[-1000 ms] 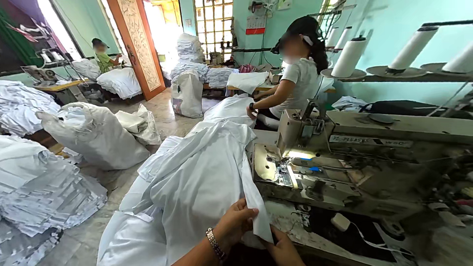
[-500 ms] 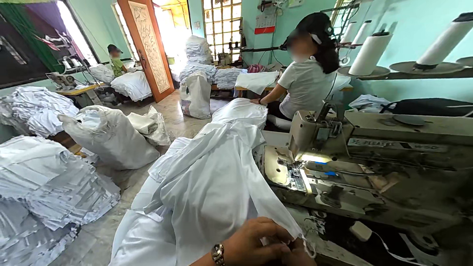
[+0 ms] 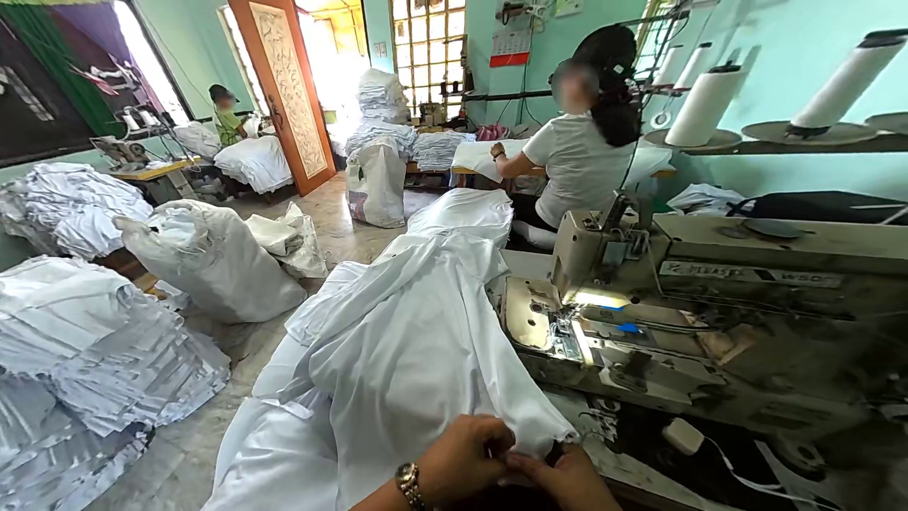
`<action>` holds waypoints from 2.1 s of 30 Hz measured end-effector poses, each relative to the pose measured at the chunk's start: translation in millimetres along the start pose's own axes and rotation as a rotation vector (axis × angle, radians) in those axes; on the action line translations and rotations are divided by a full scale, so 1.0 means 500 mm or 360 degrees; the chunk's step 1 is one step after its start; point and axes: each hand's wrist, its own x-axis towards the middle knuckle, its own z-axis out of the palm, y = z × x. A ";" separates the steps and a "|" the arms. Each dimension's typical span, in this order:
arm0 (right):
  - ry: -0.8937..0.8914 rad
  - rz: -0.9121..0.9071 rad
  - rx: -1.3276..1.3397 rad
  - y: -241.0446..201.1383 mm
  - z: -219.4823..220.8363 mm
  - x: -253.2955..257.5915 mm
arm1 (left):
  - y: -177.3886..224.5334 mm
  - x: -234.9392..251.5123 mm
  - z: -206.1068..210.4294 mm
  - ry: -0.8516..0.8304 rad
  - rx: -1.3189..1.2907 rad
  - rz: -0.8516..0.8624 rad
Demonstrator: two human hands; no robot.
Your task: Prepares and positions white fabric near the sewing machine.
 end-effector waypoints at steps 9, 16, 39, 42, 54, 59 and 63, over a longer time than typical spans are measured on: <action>0.0284 -0.0738 -0.0944 0.022 -0.119 0.041 | 0.084 0.002 -0.158 0.0620 -0.0534 -0.0023; 0.0348 -0.0588 -0.0402 -0.004 -0.111 0.045 | 0.097 0.009 -0.179 0.0370 -0.0312 -0.0068; -0.0196 -0.0742 -0.0820 -0.010 -0.125 0.088 | 0.063 -0.002 -0.210 0.0660 0.0769 -0.0046; -0.0120 -0.0597 -0.1165 0.017 -0.136 0.116 | 0.007 0.012 -0.194 0.0508 0.0968 -0.0246; -0.0054 -0.0309 -0.1175 -0.003 -0.039 0.106 | -0.014 0.066 -0.074 0.0042 0.0975 -0.0303; -0.0360 0.0146 -0.0847 0.052 -0.035 0.133 | -0.107 0.078 -0.062 0.0164 0.0764 -0.0466; -0.0269 0.0085 -0.0730 0.074 -0.045 0.122 | -0.123 0.062 -0.075 0.0352 0.0385 -0.0430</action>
